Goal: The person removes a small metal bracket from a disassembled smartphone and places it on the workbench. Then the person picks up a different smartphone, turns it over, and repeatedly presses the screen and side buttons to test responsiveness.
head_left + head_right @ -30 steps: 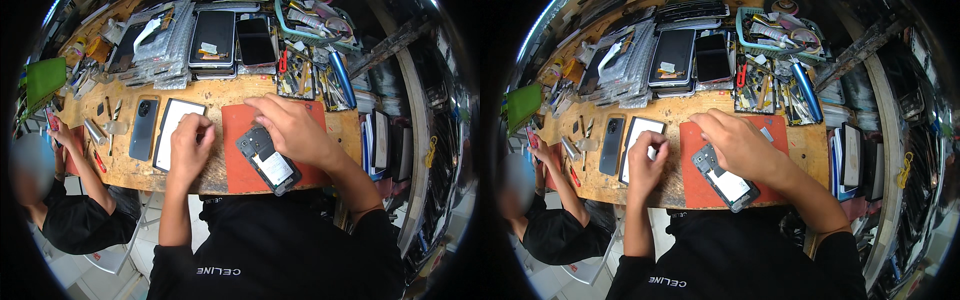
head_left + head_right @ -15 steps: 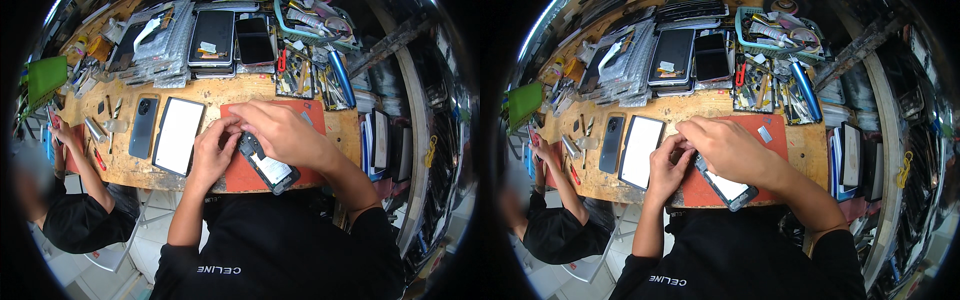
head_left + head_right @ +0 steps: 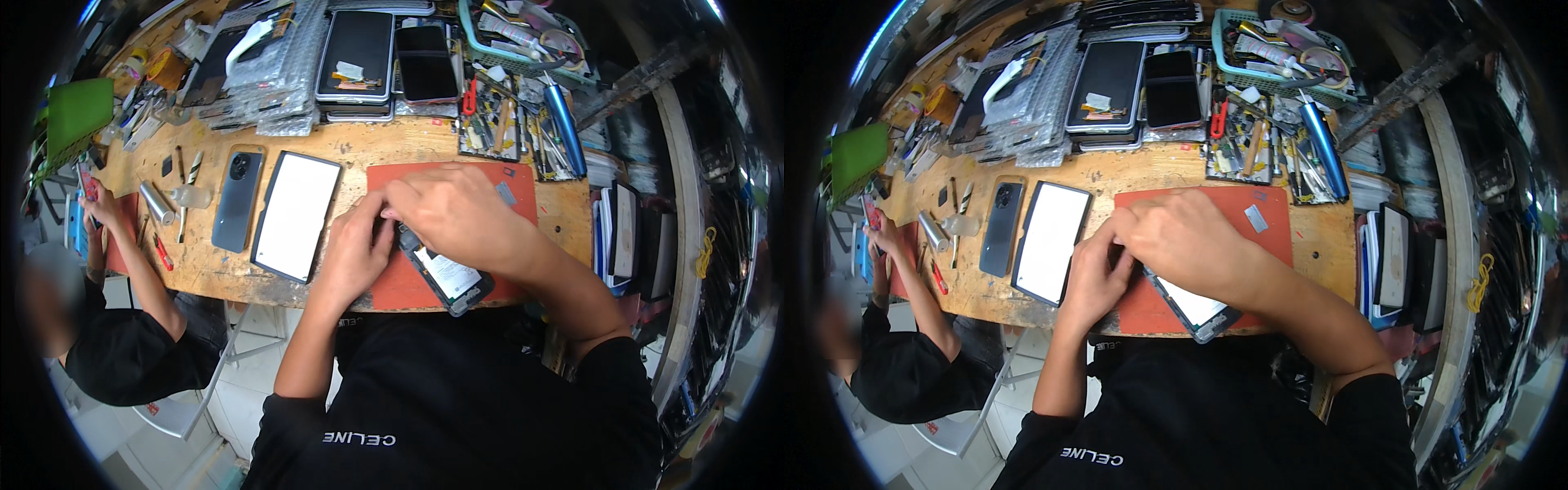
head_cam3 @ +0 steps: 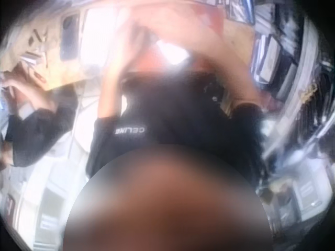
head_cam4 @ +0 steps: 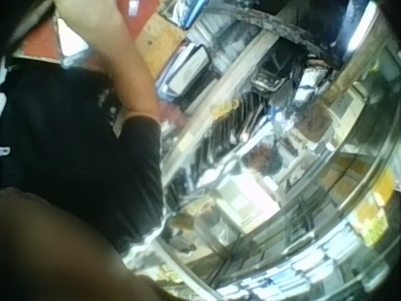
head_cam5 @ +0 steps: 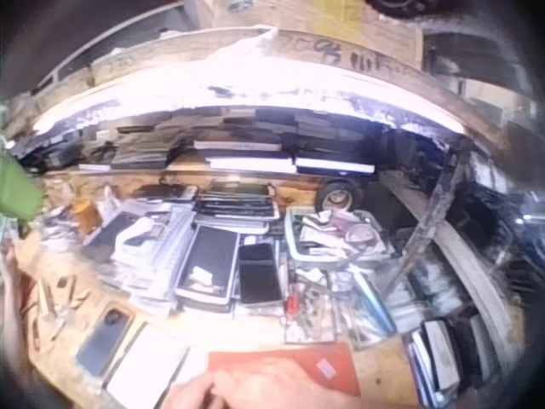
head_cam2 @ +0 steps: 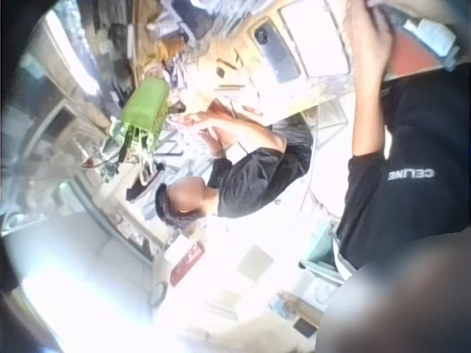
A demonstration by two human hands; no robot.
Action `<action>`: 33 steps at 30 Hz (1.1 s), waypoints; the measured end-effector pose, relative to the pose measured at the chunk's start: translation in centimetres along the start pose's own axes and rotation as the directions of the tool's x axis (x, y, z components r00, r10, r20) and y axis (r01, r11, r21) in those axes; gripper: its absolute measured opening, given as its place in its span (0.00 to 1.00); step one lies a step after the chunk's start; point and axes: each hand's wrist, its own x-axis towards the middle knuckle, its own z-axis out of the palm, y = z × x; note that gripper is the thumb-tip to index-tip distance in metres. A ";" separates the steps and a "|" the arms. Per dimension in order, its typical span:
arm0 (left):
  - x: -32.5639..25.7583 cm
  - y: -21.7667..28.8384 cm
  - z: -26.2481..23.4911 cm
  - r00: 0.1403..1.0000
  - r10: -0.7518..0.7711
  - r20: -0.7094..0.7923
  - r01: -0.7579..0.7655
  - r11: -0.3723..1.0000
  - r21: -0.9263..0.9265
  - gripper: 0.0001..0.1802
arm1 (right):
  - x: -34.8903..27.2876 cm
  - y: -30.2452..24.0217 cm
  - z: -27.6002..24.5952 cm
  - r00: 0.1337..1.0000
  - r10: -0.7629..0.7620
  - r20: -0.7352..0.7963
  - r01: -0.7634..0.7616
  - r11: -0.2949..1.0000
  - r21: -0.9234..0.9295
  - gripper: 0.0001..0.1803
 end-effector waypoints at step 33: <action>-0.3 -1.3 0.0 0.938 0.200 -0.284 -0.180 0.979 0.096 0.10 | 0.0 -0.5 0.6 0.985 -0.009 -0.170 0.018 0.999 0.051 0.18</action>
